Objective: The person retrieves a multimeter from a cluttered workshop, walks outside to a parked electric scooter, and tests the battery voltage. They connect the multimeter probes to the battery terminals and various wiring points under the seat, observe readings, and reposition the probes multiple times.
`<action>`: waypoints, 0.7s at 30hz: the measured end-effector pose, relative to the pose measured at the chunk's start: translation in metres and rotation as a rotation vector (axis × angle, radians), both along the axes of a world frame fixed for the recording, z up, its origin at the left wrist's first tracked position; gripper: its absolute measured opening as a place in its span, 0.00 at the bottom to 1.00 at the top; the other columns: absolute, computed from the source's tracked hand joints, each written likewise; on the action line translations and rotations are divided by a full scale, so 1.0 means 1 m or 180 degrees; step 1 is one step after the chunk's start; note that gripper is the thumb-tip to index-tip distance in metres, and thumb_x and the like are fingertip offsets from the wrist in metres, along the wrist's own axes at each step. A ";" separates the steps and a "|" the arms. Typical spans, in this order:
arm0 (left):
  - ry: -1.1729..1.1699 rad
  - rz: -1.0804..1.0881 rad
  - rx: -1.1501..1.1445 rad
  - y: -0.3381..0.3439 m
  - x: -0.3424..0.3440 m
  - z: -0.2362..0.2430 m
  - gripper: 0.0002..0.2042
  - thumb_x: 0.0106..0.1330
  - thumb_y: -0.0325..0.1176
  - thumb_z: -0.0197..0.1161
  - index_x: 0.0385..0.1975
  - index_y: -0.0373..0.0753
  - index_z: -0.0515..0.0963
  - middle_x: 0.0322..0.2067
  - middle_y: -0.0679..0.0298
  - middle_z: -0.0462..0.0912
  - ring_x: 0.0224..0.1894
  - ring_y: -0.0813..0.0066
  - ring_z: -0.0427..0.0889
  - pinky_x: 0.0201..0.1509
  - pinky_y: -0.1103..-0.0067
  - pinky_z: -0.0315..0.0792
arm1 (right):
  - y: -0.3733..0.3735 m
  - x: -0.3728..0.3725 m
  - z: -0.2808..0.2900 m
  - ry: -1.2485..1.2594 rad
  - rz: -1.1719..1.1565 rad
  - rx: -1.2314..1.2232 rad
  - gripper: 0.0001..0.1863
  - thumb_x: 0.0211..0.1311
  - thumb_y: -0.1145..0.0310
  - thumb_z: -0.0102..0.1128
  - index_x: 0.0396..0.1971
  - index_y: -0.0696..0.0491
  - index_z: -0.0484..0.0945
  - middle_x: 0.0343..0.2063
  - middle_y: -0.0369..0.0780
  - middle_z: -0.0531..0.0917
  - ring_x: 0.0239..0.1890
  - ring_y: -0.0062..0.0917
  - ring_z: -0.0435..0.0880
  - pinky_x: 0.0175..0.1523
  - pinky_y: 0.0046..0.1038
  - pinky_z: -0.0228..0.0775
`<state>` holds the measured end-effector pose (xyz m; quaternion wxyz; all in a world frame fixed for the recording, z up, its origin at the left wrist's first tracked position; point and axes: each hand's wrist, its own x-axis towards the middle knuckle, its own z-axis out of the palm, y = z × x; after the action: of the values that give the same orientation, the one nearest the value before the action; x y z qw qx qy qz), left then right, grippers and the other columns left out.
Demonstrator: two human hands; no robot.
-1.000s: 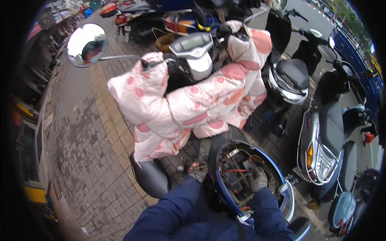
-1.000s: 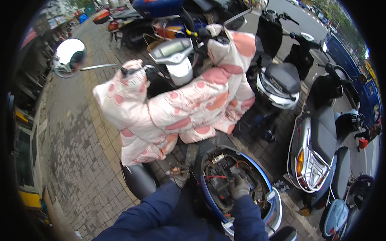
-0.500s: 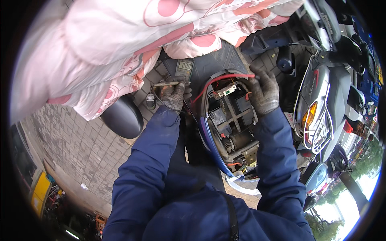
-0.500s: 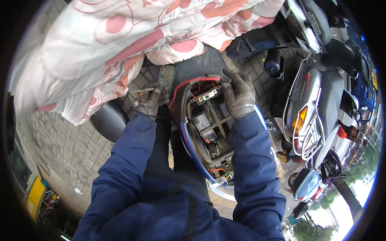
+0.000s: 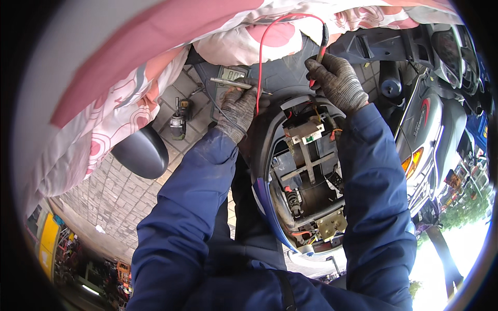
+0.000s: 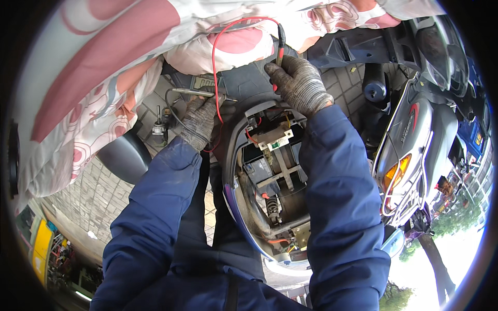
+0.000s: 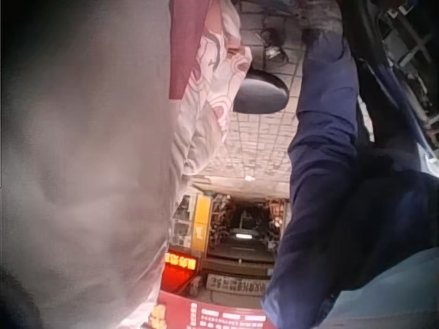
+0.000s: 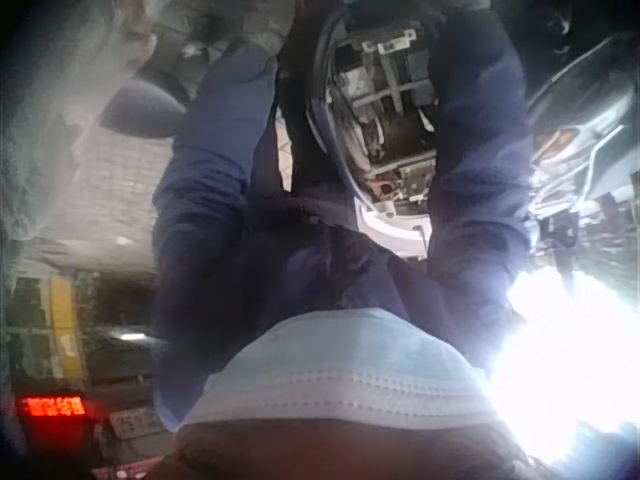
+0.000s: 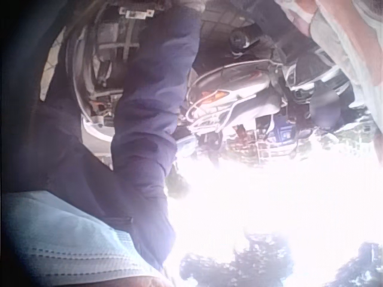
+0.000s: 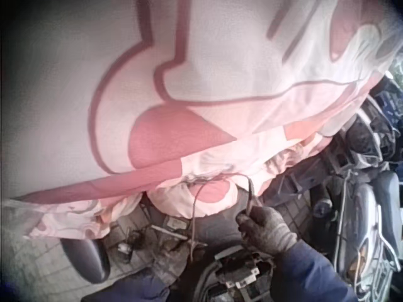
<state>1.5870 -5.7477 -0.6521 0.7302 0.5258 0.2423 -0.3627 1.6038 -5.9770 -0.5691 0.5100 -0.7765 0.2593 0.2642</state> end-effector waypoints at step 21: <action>-0.1062 -0.1138 0.0389 -0.032 -0.010 -0.070 0.08 0.63 0.31 0.61 0.35 0.34 0.74 0.26 0.62 0.78 0.29 0.72 0.77 0.35 0.75 0.73 | 0.017 0.015 -0.063 0.1048 -0.0114 0.0446 0.17 0.61 0.59 0.62 0.34 0.60 0.78 0.23 0.33 0.77 0.23 0.14 0.75 0.28 0.19 0.66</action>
<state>1.5766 -5.7798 -0.7225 0.6512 0.6561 0.0431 -0.3790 1.6188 -5.9596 -0.6324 0.5181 -0.6805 0.3340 0.3961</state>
